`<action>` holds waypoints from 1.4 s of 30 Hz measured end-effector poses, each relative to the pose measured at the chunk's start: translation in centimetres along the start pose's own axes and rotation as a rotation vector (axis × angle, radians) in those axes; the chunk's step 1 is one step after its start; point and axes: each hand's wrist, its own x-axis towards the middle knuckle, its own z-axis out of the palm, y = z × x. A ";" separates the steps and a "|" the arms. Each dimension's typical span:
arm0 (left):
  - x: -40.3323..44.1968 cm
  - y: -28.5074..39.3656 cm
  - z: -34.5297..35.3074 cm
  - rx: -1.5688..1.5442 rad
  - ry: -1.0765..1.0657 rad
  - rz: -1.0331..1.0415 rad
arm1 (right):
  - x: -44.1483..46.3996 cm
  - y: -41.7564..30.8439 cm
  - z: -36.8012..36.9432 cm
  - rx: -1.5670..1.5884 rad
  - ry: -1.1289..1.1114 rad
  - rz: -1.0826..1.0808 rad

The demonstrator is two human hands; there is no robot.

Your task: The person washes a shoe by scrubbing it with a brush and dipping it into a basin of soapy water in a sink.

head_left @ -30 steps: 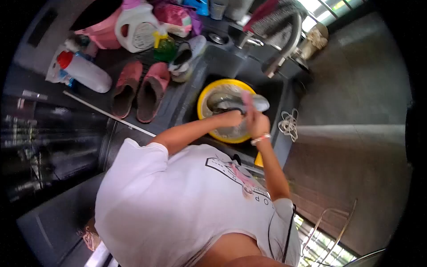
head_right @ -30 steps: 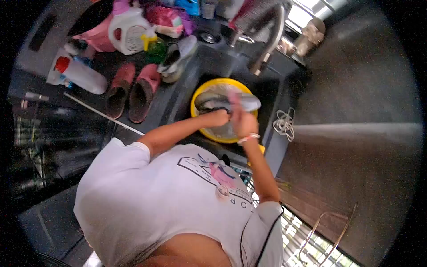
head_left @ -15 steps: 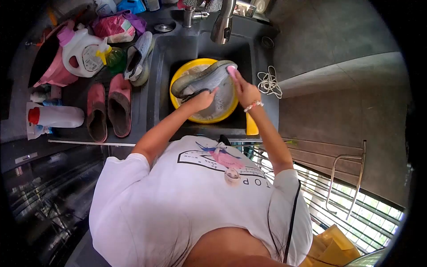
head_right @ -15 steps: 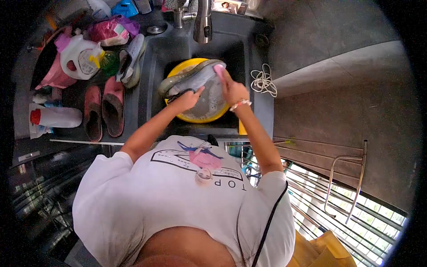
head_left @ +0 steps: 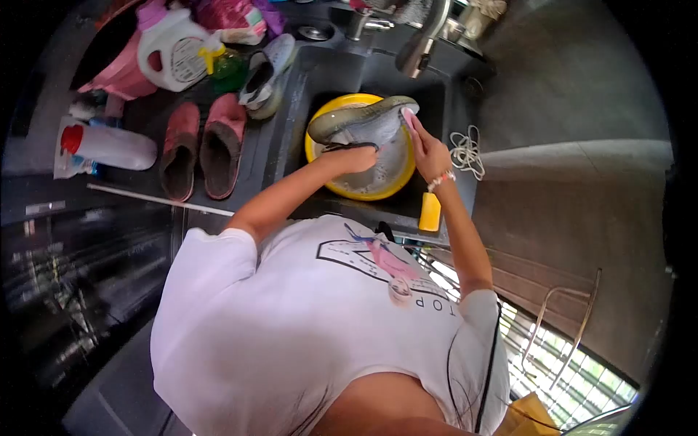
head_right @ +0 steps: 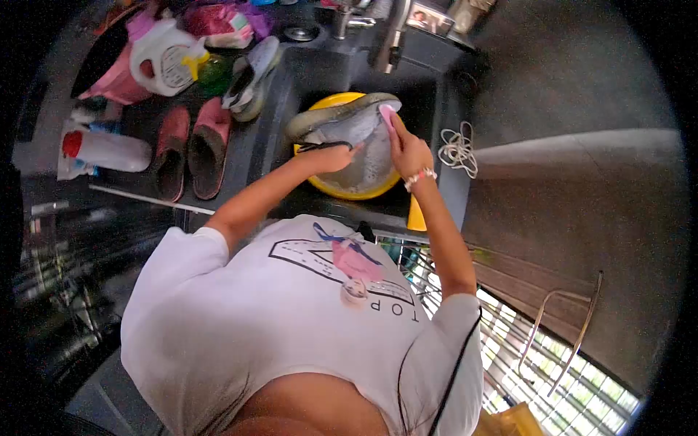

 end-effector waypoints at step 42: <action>0.6 -3.4 1.5 -1.941 0.149 0.204 | -1.2 1.0 5.5 0.982 0.429 0.415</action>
